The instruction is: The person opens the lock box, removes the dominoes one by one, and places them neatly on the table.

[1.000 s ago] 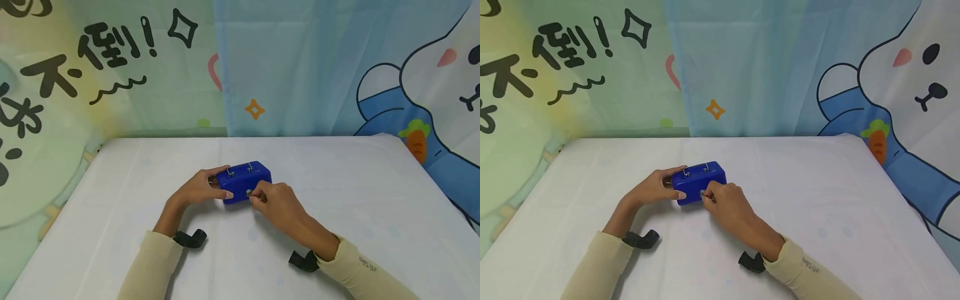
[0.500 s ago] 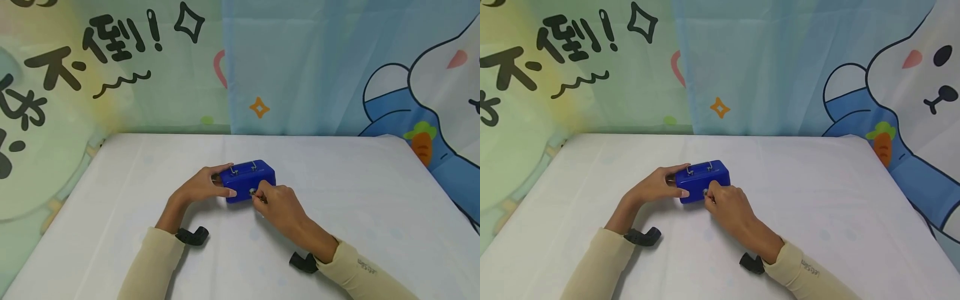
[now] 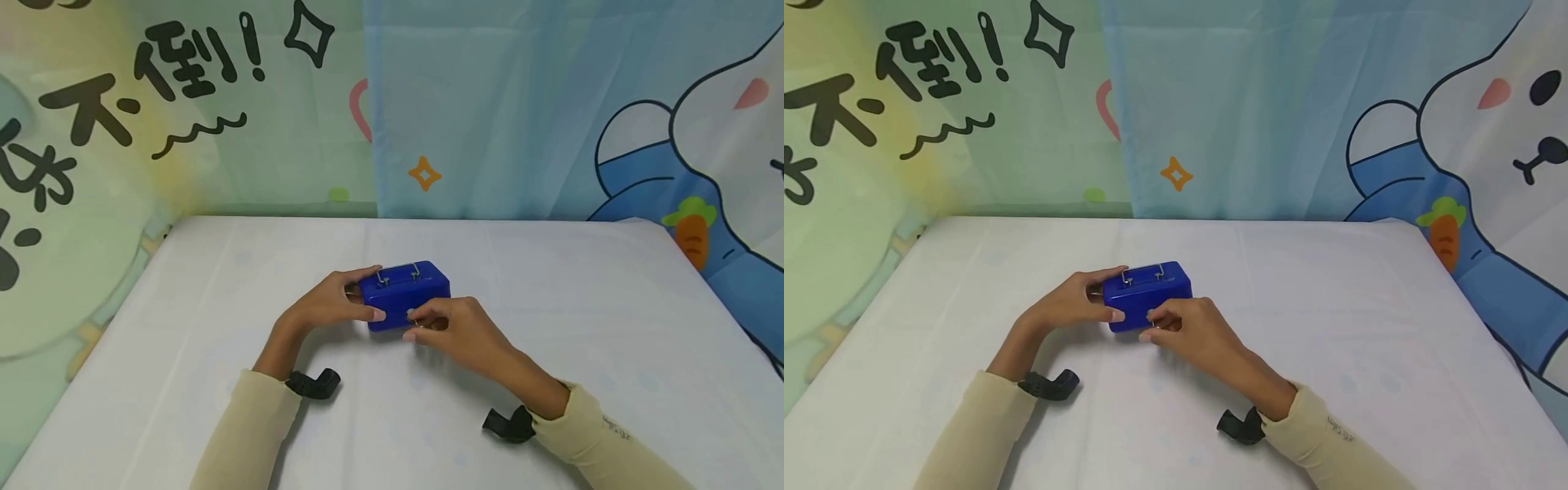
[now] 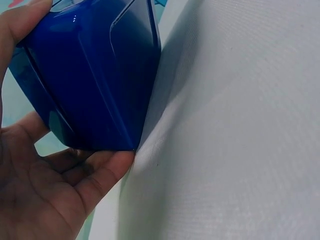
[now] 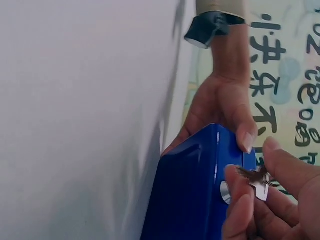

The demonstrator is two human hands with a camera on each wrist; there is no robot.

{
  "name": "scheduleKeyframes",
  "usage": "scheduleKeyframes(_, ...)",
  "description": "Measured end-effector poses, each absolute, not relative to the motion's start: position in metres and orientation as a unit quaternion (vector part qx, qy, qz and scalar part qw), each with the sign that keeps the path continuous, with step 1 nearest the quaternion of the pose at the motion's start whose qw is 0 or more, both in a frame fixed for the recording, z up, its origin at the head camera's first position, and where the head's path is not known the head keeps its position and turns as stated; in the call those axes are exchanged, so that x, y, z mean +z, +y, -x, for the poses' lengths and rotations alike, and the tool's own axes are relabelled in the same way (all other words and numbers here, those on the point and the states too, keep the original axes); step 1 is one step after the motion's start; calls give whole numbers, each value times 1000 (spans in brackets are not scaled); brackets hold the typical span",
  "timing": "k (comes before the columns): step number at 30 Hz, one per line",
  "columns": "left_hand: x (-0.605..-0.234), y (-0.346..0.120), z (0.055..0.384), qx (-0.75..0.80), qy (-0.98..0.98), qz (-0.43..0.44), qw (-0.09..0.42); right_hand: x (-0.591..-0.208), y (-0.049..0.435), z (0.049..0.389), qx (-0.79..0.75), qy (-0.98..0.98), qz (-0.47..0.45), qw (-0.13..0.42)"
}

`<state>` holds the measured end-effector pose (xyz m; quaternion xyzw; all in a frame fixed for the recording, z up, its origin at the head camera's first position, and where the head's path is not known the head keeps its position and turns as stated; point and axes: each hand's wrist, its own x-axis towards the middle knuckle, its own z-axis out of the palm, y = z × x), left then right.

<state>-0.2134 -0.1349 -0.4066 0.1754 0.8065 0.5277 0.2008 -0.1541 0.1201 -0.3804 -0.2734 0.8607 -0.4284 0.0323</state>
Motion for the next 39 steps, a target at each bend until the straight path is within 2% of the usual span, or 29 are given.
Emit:
scheduleKeyframes(5, -408, -134, 214, 537, 798, -178, 205, -380, 126, 156, -440, 855, 269, 61)
scheduleKeyframes(28, -408, -135, 214, 541, 796, -178, 206, -383, 115, 155, -432, 866, 253, -23)
scheduleKeyframes(39, -409, -134, 215, 528, 806, -175, 204, -384, 115, 155, -456, 860, 228, 4)
